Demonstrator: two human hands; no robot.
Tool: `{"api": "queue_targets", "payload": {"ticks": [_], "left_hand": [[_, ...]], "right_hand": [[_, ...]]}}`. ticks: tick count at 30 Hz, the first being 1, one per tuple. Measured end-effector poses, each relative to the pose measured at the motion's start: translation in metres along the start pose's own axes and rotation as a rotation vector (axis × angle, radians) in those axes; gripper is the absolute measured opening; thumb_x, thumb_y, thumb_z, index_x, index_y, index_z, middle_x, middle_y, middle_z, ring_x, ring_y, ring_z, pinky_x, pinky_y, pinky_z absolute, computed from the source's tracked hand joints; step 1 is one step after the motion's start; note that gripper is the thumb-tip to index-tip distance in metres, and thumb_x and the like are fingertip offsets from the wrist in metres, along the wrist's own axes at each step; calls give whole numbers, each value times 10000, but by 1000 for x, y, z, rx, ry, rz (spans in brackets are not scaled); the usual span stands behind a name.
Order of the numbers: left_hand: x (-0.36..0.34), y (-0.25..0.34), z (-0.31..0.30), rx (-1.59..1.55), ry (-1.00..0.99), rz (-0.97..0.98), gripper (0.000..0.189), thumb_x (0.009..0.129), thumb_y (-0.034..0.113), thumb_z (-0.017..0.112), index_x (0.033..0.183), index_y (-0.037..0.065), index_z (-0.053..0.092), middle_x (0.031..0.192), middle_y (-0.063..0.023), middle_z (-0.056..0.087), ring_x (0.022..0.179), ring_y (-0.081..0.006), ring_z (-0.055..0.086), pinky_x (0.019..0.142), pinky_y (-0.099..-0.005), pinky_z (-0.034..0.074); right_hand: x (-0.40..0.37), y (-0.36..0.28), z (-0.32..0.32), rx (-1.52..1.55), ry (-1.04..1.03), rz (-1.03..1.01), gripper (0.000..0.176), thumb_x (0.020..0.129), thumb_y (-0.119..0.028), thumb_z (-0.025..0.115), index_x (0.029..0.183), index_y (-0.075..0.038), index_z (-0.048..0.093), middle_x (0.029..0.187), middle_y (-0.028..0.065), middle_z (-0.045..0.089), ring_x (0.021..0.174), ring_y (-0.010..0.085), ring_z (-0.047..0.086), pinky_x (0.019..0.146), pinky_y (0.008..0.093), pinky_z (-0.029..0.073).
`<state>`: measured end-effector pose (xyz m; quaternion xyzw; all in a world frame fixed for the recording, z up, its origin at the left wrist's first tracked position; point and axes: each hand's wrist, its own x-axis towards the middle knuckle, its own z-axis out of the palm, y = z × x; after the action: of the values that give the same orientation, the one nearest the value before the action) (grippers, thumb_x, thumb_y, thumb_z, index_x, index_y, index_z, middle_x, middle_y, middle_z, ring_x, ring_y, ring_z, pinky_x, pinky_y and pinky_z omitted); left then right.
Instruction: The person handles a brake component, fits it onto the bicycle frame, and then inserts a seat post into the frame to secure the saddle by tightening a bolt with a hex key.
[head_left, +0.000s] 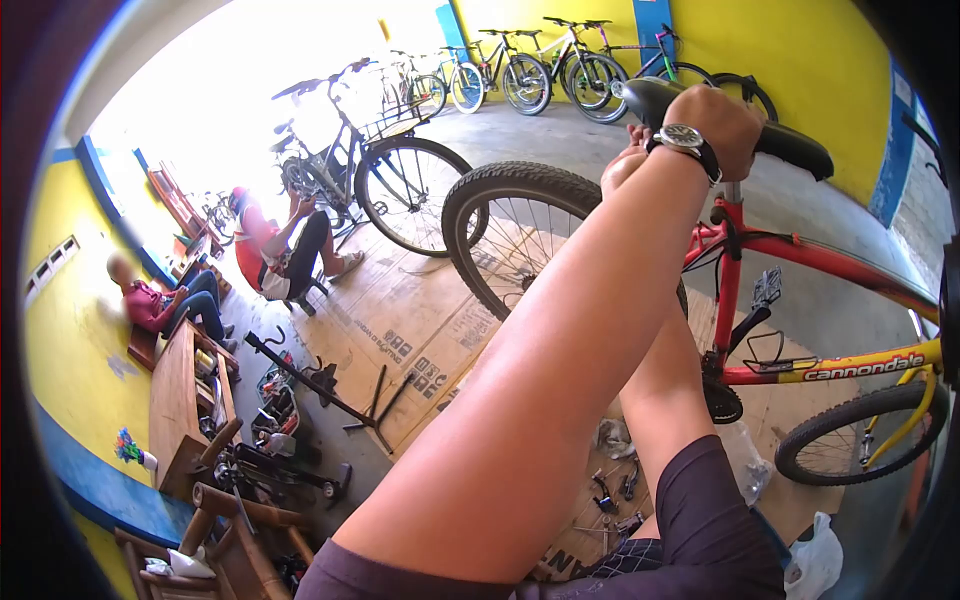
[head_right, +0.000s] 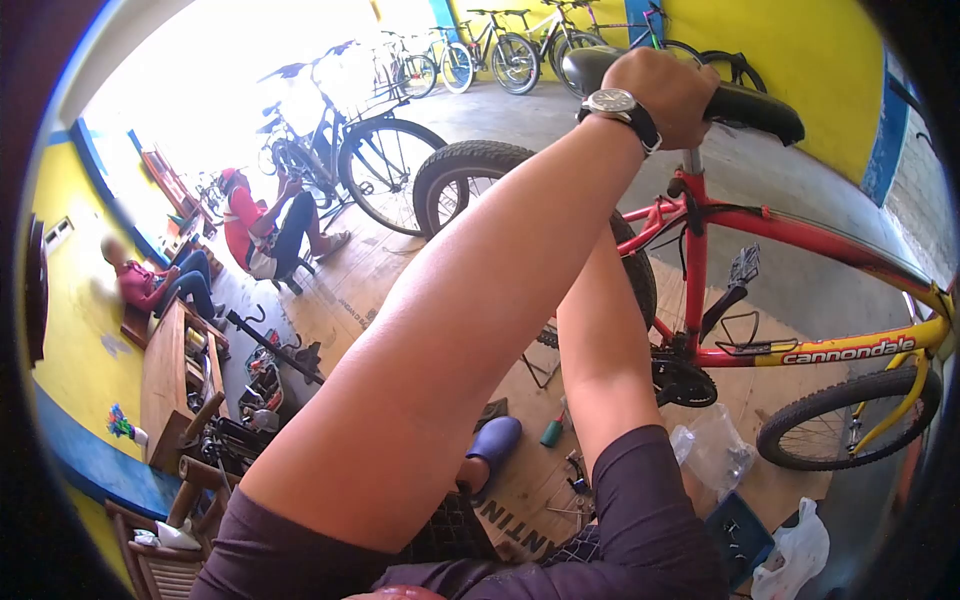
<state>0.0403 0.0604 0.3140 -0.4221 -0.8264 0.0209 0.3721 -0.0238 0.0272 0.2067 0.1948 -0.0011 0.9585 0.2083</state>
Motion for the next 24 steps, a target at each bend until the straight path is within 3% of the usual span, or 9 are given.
{"api": "queue_targets", "payload": {"ticks": [12, 15, 24], "left_hand": [[0, 4, 4, 59, 77, -34, 356, 810, 408, 682, 1068, 163, 679, 955, -73, 730, 911, -284, 713, 805, -423, 576], [0, 0, 4, 58, 69, 19, 391, 822, 405, 672, 1103, 132, 681, 1044, -71, 713, 951, -263, 710, 807, -399, 584], [0, 0, 2, 17, 70, 3, 359, 823, 406, 683, 1076, 151, 681, 975, -82, 724, 914, -281, 713, 816, -419, 576]], "right_hand": [[-11, 2, -1, 68, -32, -37, 392, 1005, -363, 506, 1278, -85, 550, 1182, 62, 629, 1020, 202, 637, 865, 361, 545], [-13, 2, -3, 87, -33, -43, 408, 1008, -382, 496, 1285, -86, 547, 1186, 63, 628, 1021, 207, 639, 864, 364, 547], [-16, 2, -5, 129, -45, -27, 458, 1019, -436, 466, 1307, -87, 538, 1200, 67, 625, 1025, 222, 646, 861, 372, 554]]}}
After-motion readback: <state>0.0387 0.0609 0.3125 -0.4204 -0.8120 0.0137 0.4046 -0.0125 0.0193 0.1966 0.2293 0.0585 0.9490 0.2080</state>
